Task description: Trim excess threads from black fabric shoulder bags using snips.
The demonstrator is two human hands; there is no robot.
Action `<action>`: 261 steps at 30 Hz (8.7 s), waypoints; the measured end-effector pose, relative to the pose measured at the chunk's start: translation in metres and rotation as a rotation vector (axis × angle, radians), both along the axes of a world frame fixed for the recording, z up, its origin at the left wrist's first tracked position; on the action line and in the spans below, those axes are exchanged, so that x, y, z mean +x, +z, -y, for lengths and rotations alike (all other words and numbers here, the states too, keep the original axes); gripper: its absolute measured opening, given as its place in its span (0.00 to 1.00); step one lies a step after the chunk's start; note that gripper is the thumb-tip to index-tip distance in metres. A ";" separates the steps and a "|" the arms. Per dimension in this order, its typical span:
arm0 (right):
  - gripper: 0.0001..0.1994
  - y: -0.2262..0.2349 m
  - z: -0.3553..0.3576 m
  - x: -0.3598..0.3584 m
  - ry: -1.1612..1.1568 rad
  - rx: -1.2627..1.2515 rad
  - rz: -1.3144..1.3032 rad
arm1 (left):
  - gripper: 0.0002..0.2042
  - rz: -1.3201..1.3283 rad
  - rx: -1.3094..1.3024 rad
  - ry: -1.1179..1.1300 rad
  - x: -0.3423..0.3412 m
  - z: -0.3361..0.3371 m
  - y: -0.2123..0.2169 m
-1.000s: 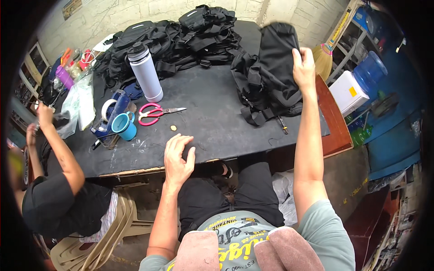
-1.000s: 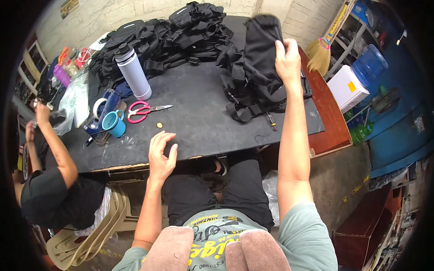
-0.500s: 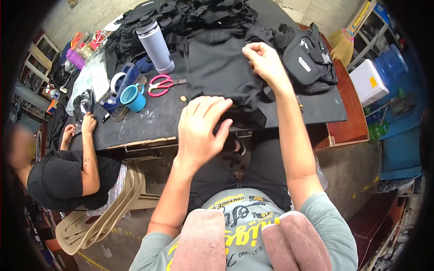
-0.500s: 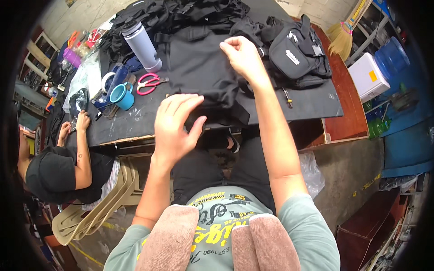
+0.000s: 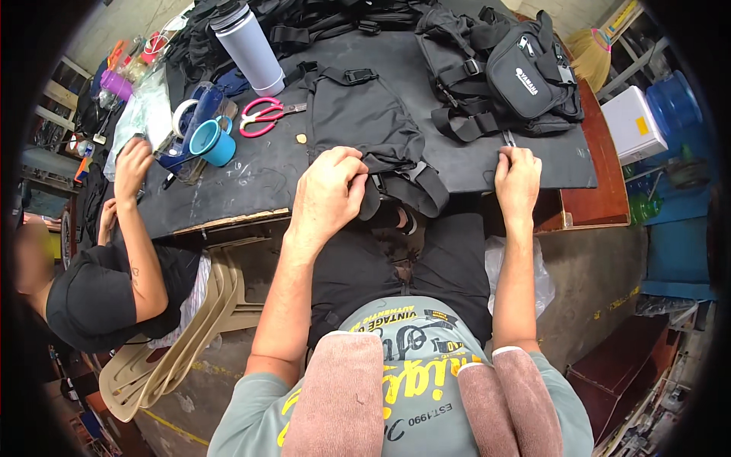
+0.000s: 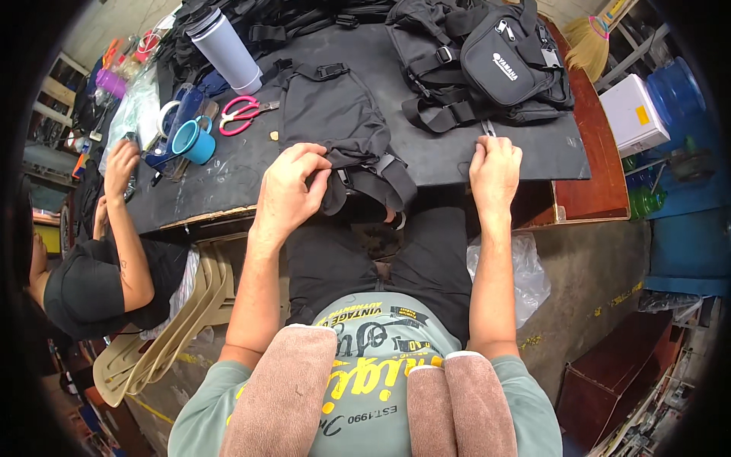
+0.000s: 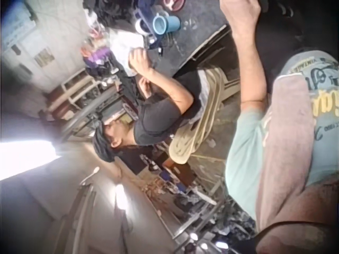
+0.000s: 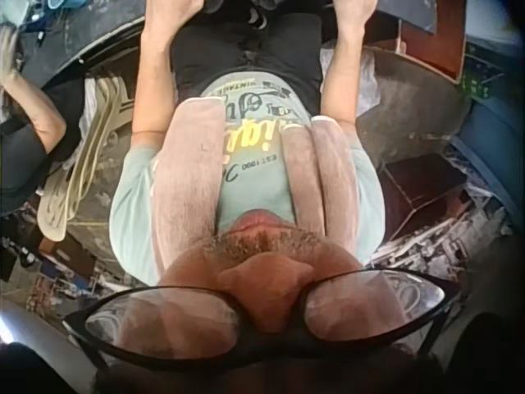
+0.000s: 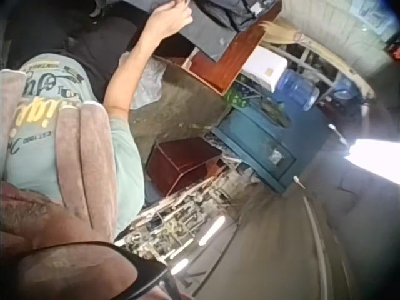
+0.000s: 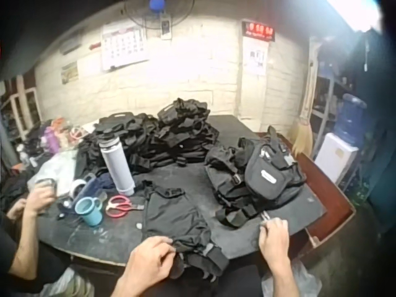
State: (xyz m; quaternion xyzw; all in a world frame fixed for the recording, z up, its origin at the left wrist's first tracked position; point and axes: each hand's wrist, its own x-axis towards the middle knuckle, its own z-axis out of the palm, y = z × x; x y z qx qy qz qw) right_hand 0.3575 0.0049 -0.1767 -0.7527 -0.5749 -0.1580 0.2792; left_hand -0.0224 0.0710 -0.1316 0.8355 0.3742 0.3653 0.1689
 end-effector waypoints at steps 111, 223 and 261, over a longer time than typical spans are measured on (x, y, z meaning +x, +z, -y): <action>0.18 -0.009 0.076 -0.134 0.266 -0.091 -1.100 | 0.08 -0.134 0.090 0.150 0.064 0.071 -0.057; 0.13 0.062 0.020 -0.189 0.813 -0.062 -0.376 | 0.06 0.423 -0.109 0.161 -0.035 0.077 -0.029; 0.15 0.069 0.010 -0.201 0.664 -0.188 -0.467 | 0.03 0.129 -0.052 0.286 -0.040 0.048 -0.038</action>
